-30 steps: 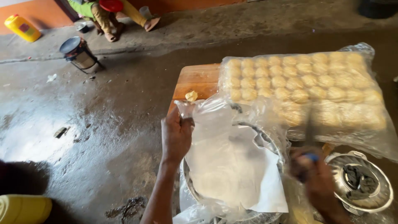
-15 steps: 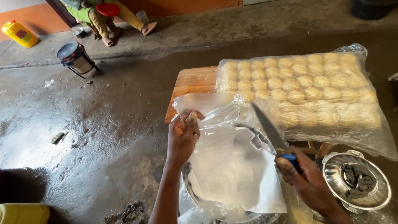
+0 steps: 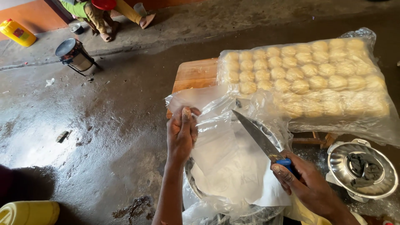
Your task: Lining a pot with plastic and pouring white powder from small bags into it.
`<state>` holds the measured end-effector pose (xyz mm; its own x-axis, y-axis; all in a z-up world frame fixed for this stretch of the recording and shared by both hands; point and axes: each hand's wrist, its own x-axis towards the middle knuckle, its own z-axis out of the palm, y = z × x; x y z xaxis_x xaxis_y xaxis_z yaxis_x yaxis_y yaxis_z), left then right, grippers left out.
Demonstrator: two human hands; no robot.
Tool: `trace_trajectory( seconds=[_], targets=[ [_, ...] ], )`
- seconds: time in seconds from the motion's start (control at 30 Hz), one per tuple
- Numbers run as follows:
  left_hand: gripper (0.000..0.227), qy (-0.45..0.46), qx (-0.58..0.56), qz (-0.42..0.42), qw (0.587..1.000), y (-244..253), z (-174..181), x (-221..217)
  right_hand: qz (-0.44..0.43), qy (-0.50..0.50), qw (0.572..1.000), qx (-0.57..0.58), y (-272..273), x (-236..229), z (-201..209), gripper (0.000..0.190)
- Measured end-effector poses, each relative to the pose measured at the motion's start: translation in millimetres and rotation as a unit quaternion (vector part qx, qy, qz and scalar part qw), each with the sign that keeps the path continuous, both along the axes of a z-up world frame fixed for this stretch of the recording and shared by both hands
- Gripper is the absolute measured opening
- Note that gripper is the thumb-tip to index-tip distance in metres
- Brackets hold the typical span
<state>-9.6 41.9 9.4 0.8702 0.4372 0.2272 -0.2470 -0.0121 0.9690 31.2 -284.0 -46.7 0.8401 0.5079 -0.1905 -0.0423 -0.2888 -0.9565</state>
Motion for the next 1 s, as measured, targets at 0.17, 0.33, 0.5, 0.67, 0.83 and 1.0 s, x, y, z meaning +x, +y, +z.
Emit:
trace_trajectory(
  seconds=[0.17,0.33,0.5,0.67,0.83,1.0],
  targets=[
    [0.035,-0.045,0.016,0.021,0.999,3.1,-4.6,-0.7,0.000,0.036,0.999,-0.015,0.2,0.0,4.3,0.028],
    [0.041,-0.069,-0.041,0.031,0.996,7.9,-17.3,2.3,-0.003,0.042,0.999,-0.013,-1.6,-0.1,-2.3,0.027],
    [0.040,-0.082,-0.032,0.024,0.996,5.4,-15.7,0.4,0.000,0.027,1.000,-0.015,-0.7,0.1,5.0,0.028],
    [0.041,-0.091,-0.022,0.029,0.995,3.6,-16.2,0.7,-0.018,0.018,0.999,-0.030,0.8,6.8,14.2,0.025],
    [0.043,-0.091,-0.028,0.018,0.995,2.6,-19.4,2.9,-0.012,0.019,1.000,-0.018,-1.5,7.7,14.3,0.027],
    [0.044,-0.071,-0.038,0.010,0.997,0.0,-16.0,4.2,-0.032,0.033,0.998,-0.053,-3.9,11.7,6.6,0.034]
  ],
)
